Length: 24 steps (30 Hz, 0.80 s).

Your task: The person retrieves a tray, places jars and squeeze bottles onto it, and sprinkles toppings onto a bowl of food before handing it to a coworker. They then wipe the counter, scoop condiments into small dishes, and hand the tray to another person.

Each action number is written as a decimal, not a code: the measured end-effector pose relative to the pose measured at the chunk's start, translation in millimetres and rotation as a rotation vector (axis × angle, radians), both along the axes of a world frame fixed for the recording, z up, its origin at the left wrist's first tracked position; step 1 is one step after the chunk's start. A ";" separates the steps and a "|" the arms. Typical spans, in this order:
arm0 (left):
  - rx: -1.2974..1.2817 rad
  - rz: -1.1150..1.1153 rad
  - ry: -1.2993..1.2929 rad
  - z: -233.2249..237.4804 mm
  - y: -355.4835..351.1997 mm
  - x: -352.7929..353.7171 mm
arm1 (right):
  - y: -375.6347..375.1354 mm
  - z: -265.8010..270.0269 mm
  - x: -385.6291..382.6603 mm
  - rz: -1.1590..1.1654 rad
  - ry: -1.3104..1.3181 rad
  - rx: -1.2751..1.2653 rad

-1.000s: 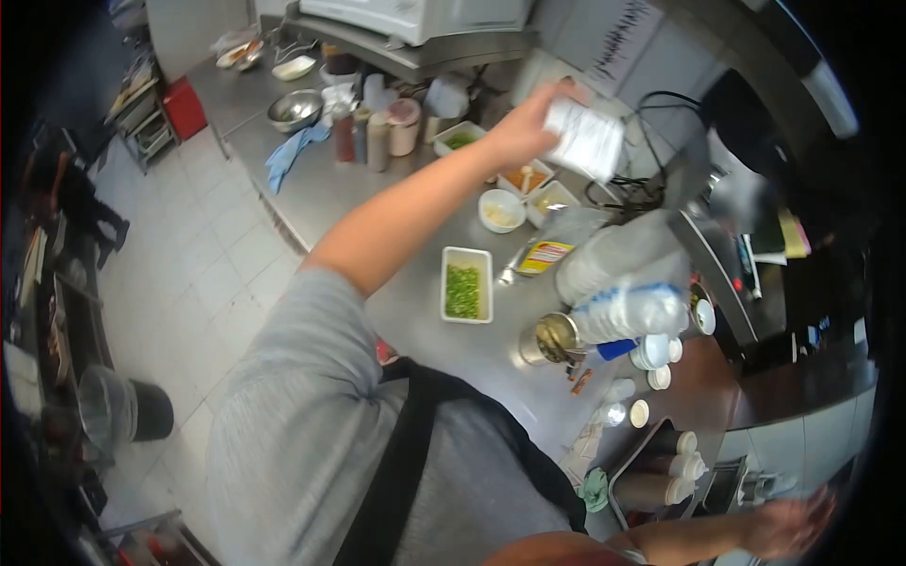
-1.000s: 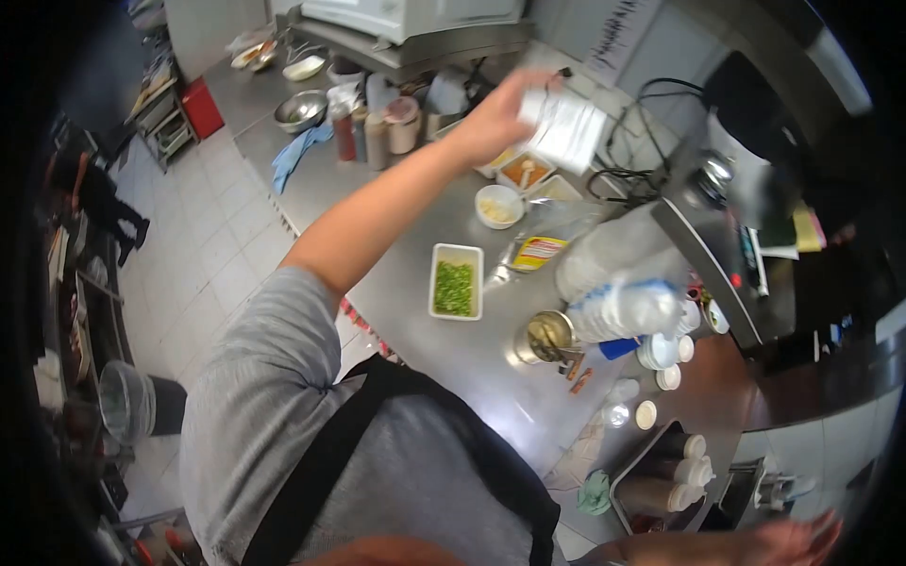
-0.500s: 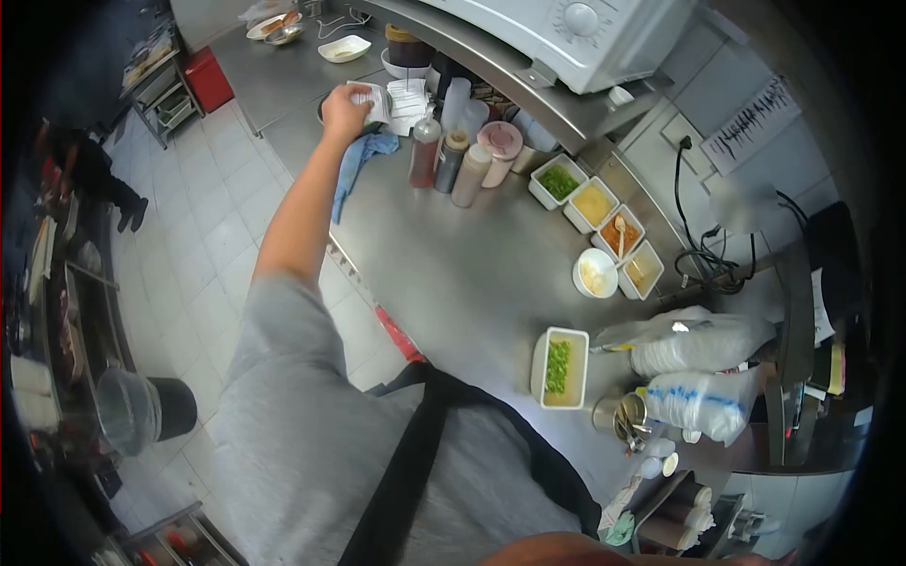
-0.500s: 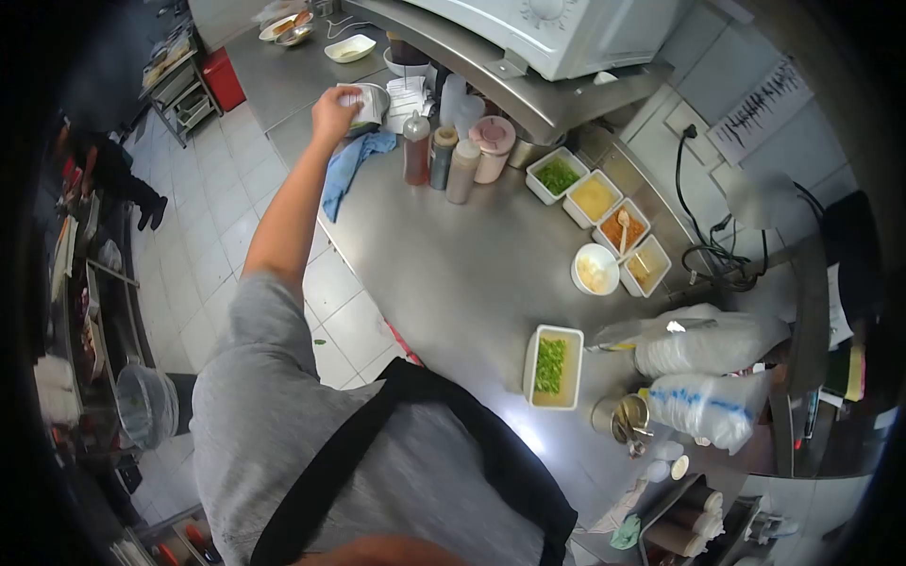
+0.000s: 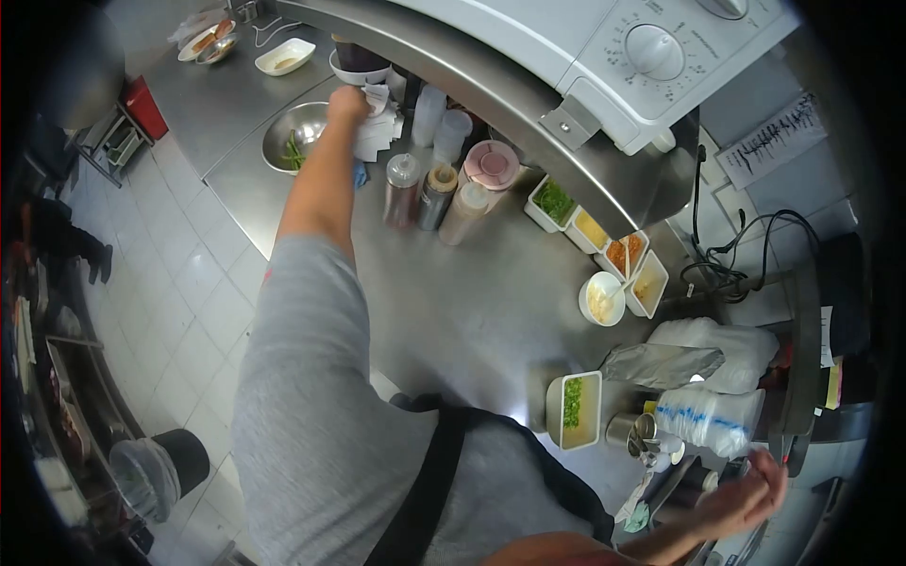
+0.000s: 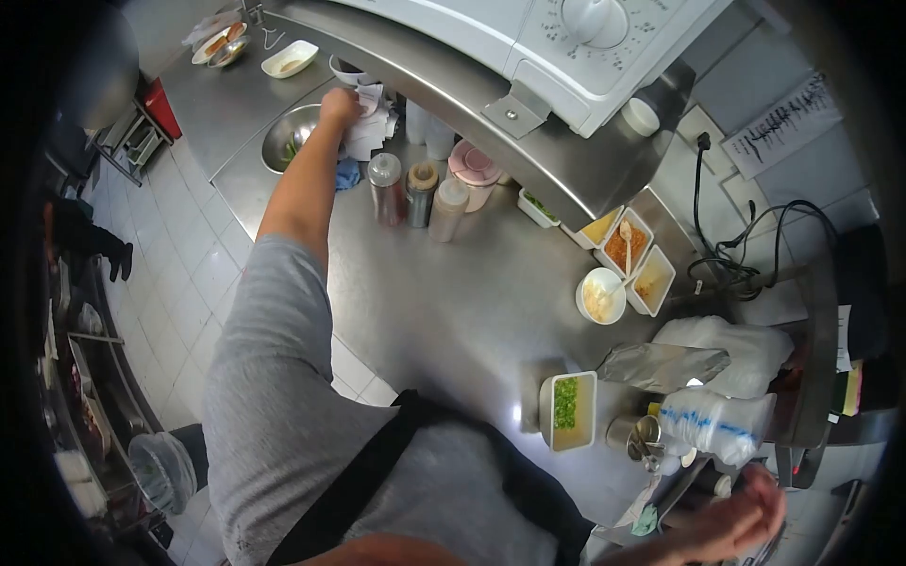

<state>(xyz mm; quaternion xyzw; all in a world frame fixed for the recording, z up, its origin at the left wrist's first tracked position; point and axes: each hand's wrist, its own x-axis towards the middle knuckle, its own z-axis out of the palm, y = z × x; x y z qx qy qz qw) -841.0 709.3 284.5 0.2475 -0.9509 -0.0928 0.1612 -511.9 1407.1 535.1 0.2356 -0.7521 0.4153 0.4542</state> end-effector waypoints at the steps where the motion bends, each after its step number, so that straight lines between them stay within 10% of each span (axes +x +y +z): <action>1: -0.038 -0.058 0.022 -7.0 2.4 1.1 | -23.8 -13.1 -11.6 -0.008 -0.065 -0.059; 12: 0.940 -0.111 0.740 28.8 6.7 -0.1 | -228.5 -114.8 -142.8 0.641 -0.731 0.235; 24: 0.411 0.106 0.274 3.3 12.5 -0.9 | -314.1 -196.7 -201.8 0.462 -0.773 0.178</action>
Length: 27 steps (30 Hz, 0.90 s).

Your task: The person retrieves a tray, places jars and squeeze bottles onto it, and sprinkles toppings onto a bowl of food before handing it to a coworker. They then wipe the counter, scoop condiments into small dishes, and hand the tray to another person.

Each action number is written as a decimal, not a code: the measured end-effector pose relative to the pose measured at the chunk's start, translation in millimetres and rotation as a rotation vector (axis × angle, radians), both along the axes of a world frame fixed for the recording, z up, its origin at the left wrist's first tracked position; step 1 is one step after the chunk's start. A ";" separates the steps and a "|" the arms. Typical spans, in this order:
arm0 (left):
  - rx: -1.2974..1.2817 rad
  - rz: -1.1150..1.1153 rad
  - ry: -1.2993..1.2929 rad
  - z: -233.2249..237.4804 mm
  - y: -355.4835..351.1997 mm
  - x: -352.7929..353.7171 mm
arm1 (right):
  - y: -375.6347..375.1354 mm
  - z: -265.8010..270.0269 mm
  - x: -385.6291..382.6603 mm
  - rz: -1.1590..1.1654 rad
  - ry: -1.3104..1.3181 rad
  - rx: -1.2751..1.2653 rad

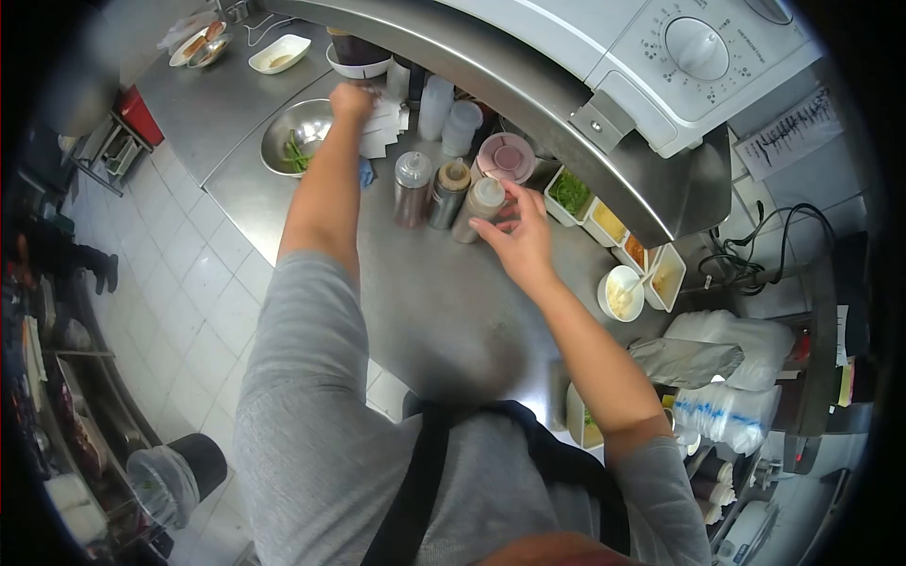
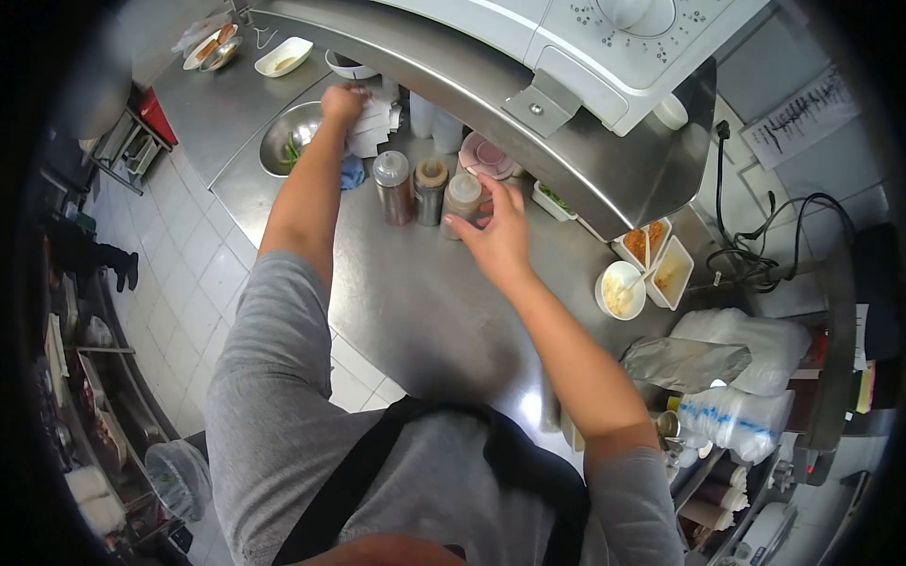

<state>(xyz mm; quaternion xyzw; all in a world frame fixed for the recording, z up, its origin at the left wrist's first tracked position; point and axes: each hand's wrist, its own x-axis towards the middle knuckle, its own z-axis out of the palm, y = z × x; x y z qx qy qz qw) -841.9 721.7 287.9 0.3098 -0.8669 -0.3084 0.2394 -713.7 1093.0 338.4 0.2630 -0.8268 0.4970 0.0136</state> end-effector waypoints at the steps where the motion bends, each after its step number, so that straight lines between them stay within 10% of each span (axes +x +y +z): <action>1: -0.224 -0.084 -0.113 -2.1 2.1 1.0 | -5.4 0.3 -1.5 -0.046 0.024 0.051; 3: -0.568 -0.129 -0.282 -4.2 9.8 -2.2 | -11.4 -5.4 -2.4 -0.103 0.130 0.133; 7: -0.607 -0.313 0.265 51.7 32.9 71.6 | -16.9 -18.7 -2.7 -0.107 0.117 0.073; 11: 0.164 -0.785 0.161 57.0 94.6 182.8 | -9.8 -22.4 6.4 -0.078 0.046 0.056; 14: 0.255 -0.637 0.154 23.5 139.3 191.4 | 14.5 -8.0 42.1 -0.023 0.168 -0.029; 15: 0.328 -0.626 0.190 15.3 149.6 186.7 | 35.2 31.5 66.9 0.075 -0.134 -0.015; 17: 0.267 -0.589 0.274 -23.2 134.8 161.6 | 69.5 53.6 101.4 0.080 0.169 -0.149; 20: 0.035 -0.492 0.363 -25.4 148.2 167.0 | 159.3 127.4 165.9 0.058 -0.064 -0.114; 27: 0.246 -0.897 0.193 115.9 239.7 290.2 | 402.0 205.9 312.0 -0.336 0.217 0.030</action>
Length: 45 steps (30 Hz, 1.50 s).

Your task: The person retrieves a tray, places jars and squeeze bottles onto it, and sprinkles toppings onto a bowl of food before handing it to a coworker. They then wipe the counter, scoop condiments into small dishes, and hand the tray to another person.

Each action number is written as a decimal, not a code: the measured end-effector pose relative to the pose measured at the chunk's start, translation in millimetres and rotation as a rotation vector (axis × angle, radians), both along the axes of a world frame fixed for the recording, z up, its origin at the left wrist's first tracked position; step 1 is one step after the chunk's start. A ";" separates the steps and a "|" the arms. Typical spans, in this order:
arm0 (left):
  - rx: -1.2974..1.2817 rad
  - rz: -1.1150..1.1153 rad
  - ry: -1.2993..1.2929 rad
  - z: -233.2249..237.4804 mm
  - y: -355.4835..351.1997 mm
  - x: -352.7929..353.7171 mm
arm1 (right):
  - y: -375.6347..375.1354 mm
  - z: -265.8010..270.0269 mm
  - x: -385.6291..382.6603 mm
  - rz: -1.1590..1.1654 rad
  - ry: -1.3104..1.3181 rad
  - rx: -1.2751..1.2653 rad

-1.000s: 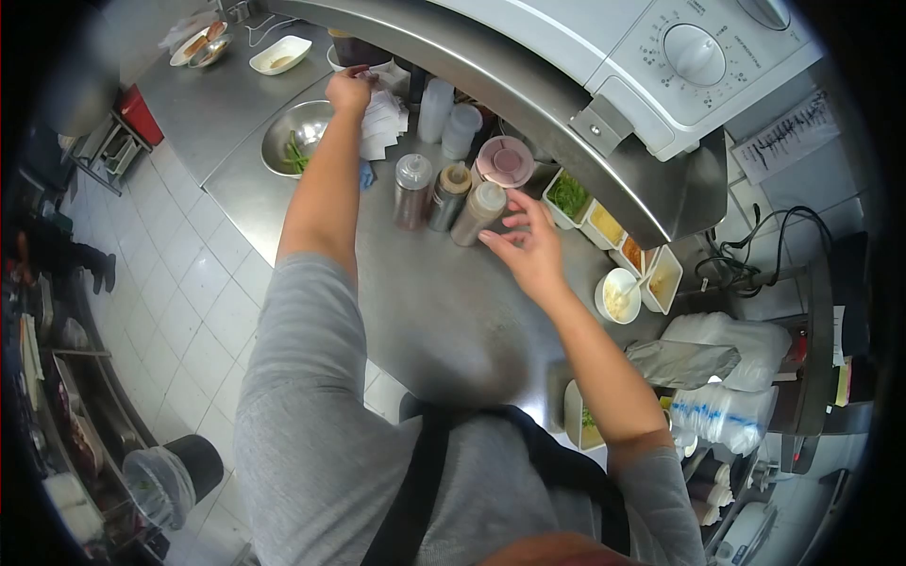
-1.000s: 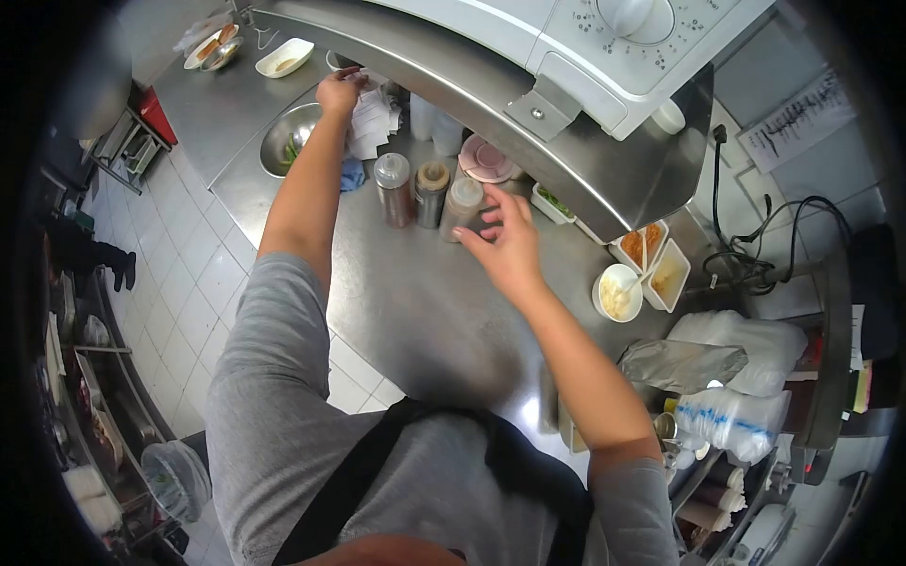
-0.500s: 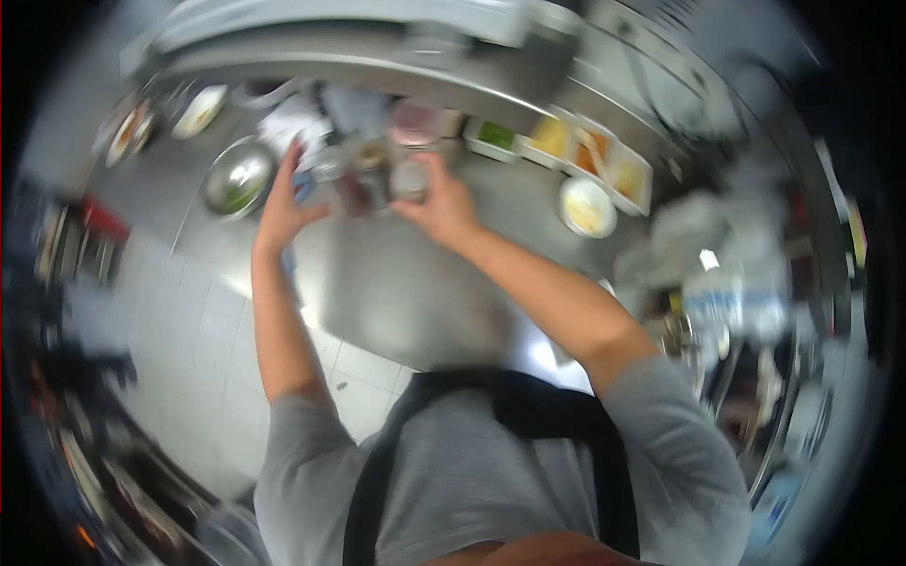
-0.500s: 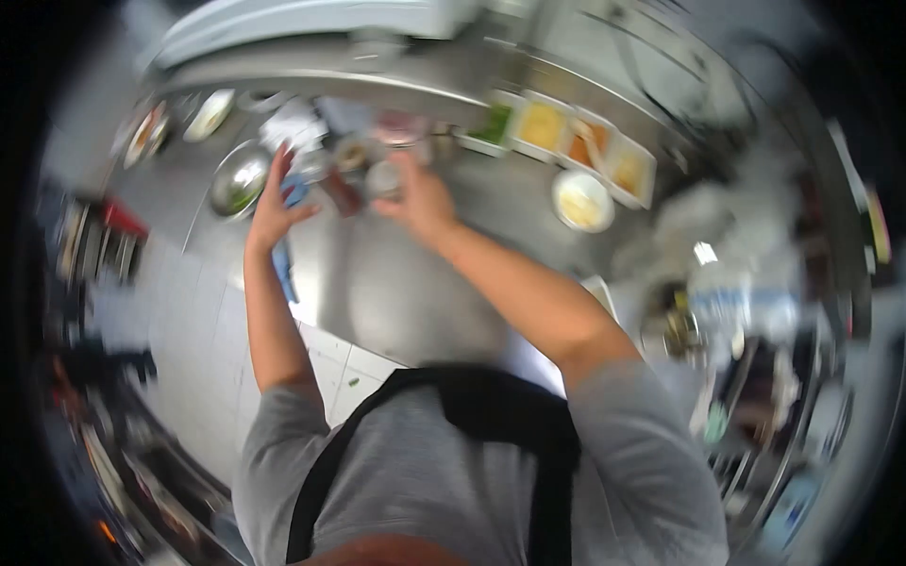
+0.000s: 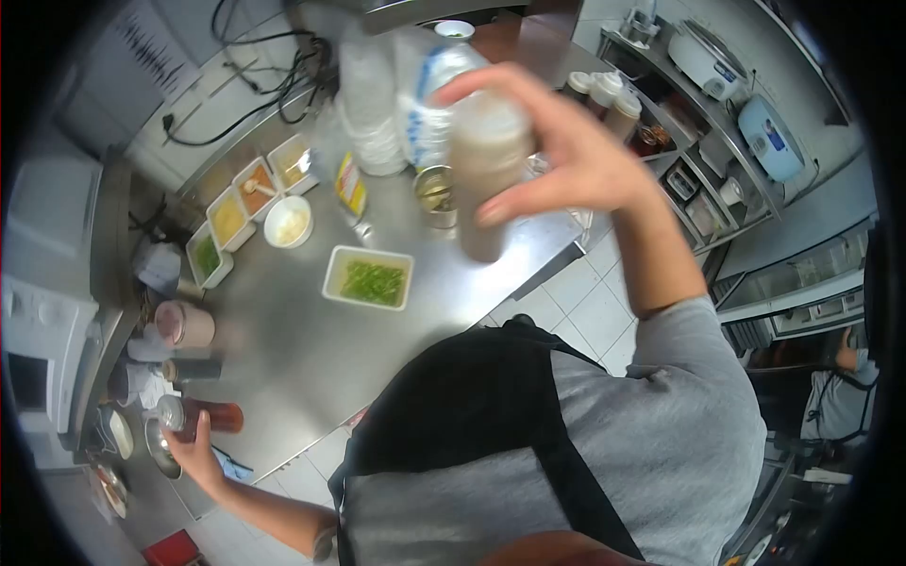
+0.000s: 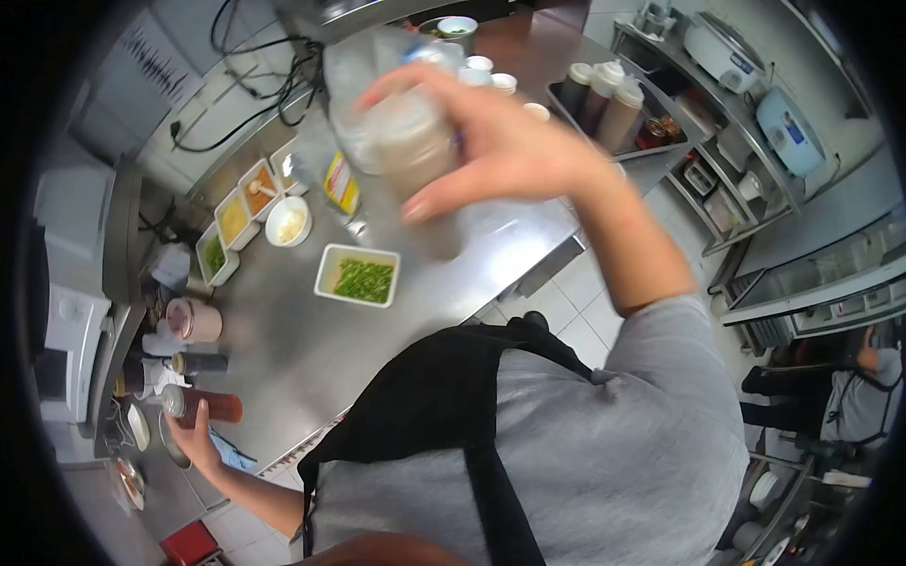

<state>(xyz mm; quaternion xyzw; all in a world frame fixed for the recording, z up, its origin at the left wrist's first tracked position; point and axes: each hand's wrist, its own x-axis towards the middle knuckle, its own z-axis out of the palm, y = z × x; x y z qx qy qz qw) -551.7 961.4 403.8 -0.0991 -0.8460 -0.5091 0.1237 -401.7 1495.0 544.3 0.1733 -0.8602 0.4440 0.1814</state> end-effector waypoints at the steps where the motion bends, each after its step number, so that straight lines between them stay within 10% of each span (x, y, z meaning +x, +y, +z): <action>1: 0.075 -0.129 -0.039 15.0 19.4 13.3 | 31.7 3.7 23.3 -0.107 0.006 -0.022; 8: 0.293 -0.693 -0.175 65.7 287.5 82.2 | 256.5 -10.1 149.1 -0.910 -0.190 0.170; 19: 0.347 -1.147 -0.245 -22.6 742.5 192.2 | 504.5 -219.8 109.6 -0.862 -0.062 0.107; 26: 0.165 -1.054 -0.291 -51.8 818.0 210.6 | 526.7 -270.3 81.5 -0.979 0.006 0.170; 29: 0.080 -0.995 -0.363 -38.1 829.6 220.3 | 527.9 -229.0 128.1 -0.808 -0.184 -0.025; 31: 0.065 -1.003 -0.207 -45.1 843.4 221.2 | 531.6 -219.9 170.7 -0.278 -0.464 -0.563; 33: 0.031 -0.990 -0.043 -45.9 857.4 225.1 | 494.4 -192.1 201.5 -0.194 -0.427 -0.315; 45: -0.061 -1.122 0.282 -12.7 788.7 221.3 | 489.6 -272.9 135.2 -0.874 -0.083 0.033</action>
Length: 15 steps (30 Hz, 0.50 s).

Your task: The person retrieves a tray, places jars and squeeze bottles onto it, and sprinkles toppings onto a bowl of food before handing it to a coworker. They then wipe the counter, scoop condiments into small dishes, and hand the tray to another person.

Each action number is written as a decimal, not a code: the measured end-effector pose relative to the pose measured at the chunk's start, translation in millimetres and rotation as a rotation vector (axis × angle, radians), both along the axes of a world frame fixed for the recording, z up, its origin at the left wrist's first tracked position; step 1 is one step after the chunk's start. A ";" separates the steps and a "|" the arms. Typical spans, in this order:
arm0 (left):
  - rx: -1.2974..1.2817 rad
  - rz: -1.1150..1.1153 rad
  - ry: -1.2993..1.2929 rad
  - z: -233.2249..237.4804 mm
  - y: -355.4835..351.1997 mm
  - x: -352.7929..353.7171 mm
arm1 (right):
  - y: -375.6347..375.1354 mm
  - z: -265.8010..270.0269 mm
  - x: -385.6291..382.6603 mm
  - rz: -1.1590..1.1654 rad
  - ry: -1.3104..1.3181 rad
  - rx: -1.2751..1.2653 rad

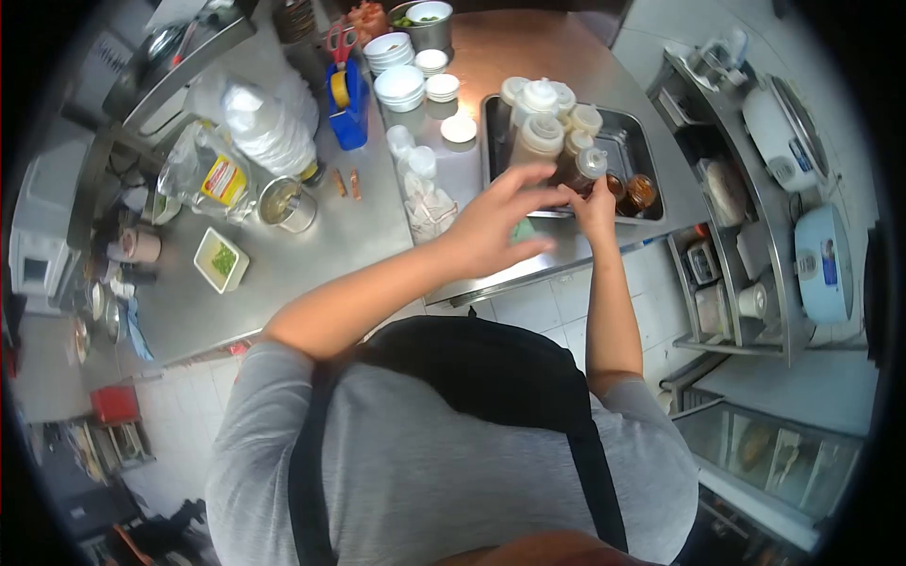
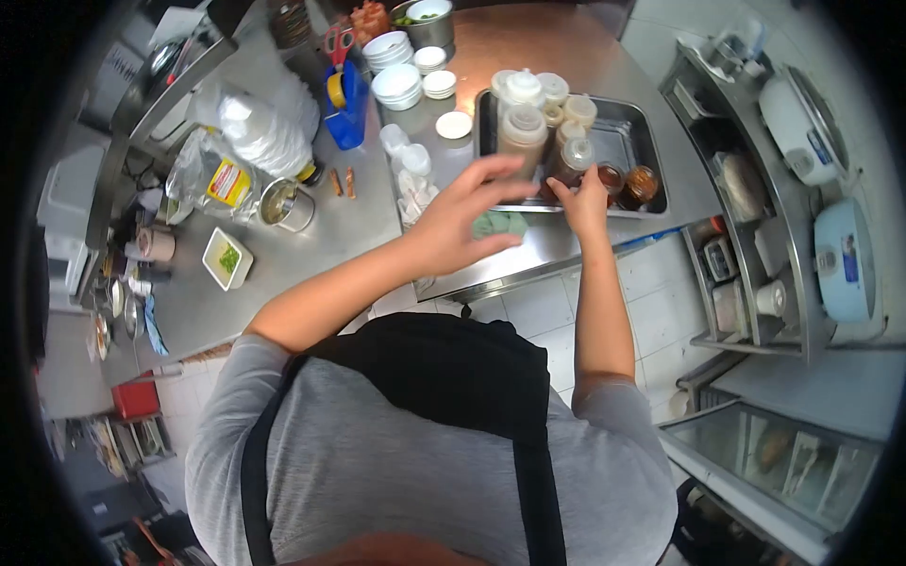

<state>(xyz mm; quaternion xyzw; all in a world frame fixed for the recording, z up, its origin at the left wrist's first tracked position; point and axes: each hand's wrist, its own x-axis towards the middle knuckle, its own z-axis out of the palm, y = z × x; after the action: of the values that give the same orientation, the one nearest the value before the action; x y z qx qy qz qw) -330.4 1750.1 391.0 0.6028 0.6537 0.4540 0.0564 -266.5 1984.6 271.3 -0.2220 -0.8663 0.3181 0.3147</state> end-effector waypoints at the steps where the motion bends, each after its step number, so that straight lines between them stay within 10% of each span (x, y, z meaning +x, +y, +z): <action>1: -0.022 -0.002 -0.016 -1.7 -23.9 -2.5 | 5.1 -14.6 -5.7 -0.017 0.016 0.196; 7: -0.016 0.433 -0.055 -8.1 -195.5 -33.5 | 14.5 -58.8 -44.9 -0.063 -0.045 0.254; 9: -0.018 0.710 -0.067 -4.2 -251.9 -43.1 | 15.7 -63.3 -49.0 -0.023 0.028 -0.195; 15: 0.286 1.398 -0.072 -37.4 -458.5 -124.3 | 19.4 -68.3 -51.9 -0.074 -0.087 -0.030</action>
<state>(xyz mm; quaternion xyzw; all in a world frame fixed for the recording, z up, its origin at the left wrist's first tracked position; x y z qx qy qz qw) -454.7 1291.6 353.6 0.0289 0.8188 0.4849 -0.3059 -318.4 2004.0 203.0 -0.2721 -0.8656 0.3091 0.2848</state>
